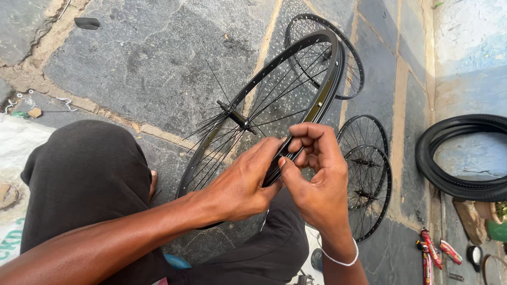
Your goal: The person is repairing a bicycle wheel by hand, using a red screwdriver to adjust the spokes and tighten the nipples. They repeatedly rotate the wheel to access different sections and ensure the tire is properly seated on the rim.
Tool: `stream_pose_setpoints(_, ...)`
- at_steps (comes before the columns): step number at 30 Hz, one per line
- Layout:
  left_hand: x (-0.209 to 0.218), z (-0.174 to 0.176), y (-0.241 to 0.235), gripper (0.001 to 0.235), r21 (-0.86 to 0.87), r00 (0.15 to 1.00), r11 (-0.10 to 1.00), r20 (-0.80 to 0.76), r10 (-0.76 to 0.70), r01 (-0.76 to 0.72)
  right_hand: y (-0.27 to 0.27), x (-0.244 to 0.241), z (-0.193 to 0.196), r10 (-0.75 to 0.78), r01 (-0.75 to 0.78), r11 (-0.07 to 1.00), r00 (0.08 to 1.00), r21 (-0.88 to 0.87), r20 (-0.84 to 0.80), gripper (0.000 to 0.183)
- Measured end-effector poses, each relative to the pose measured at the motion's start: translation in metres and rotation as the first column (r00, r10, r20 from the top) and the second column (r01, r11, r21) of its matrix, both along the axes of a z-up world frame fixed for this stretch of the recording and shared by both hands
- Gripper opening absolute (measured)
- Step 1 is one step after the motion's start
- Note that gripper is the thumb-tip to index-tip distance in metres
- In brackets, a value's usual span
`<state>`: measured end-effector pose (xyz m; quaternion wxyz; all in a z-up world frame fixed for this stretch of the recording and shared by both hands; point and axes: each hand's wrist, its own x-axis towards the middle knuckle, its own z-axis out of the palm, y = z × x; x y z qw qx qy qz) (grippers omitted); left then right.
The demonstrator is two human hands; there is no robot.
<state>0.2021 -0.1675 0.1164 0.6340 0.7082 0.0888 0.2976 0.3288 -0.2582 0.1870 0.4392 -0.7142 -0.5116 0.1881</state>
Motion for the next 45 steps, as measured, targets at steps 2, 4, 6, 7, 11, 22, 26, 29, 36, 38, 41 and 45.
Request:
stream_pose_setpoints(2,-0.002,0.003,0.002,0.037,0.003,0.999,1.0,-0.047,0.011,-0.011,-0.004,-0.006,-0.011,-0.066,0.068,0.982,0.998,0.178,-0.02,0.043)
stream_pose_setpoints(4,-0.008,0.006,0.006,0.039,0.012,0.988,1.0,-0.155,0.025,-0.024,-0.011,-0.01,-0.033,-0.131,0.164,0.849,0.986,0.502,-0.1,0.03)
stream_pose_setpoints(6,-0.013,0.008,0.011,0.022,0.064,0.977,0.985,-0.13,0.169,-0.161,-0.006,-0.002,-0.068,-0.175,0.285,0.892,0.934,0.352,-0.312,0.021)
stream_pose_setpoints(7,-0.016,0.008,0.013,0.024,0.095,0.964,0.969,-0.116,0.24,-0.23,0.0,0.002,-0.089,-0.196,0.325,0.907,0.889,0.268,-0.414,0.02)
stream_pose_setpoints(11,-0.032,0.008,0.02,0.032,0.467,0.902,0.792,0.03,0.431,-0.394,0.027,-0.006,-0.149,0.424,-0.084,0.898,0.425,0.432,-0.8,0.027)
stream_pose_setpoints(22,-0.067,-0.004,0.048,0.035,0.474,0.913,0.811,-0.032,0.407,-0.344,0.06,-0.04,-0.161,0.554,-0.154,0.827,0.391,0.541,-0.735,0.028)
stream_pose_setpoints(26,-0.066,-0.007,0.049,0.038,0.403,0.926,0.854,-0.044,0.376,-0.328,0.066,-0.034,-0.146,0.592,-0.145,0.801,0.334,0.581,-0.733,0.033)
stream_pose_setpoints(29,-0.063,-0.008,0.048,0.037,0.366,0.93,0.872,-0.043,0.366,-0.326,0.065,-0.044,-0.137,0.574,-0.162,0.804,0.468,0.573,-0.672,0.029)
stream_pose_setpoints(36,-0.063,-0.01,0.048,0.037,0.401,0.922,0.85,-0.035,0.386,-0.341,0.069,-0.037,-0.145,0.633,-0.183,0.762,0.414,0.622,-0.654,0.026)
stream_pose_setpoints(38,-0.062,-0.01,0.047,0.038,0.382,0.924,0.859,-0.036,0.382,-0.34,0.062,-0.038,-0.143,0.678,-0.2,0.727,0.354,0.656,-0.644,0.024)
stream_pose_setpoints(41,-0.062,-0.01,0.046,0.039,0.376,0.917,0.856,-0.037,0.396,-0.355,0.068,-0.027,-0.136,0.702,-0.095,0.695,0.304,0.712,-0.645,0.037)
stream_pose_setpoints(45,-0.061,-0.007,0.047,0.038,0.457,0.904,0.813,-0.043,0.425,-0.36,0.066,-0.038,-0.121,0.544,-0.159,0.831,0.43,0.533,-0.72,0.027)
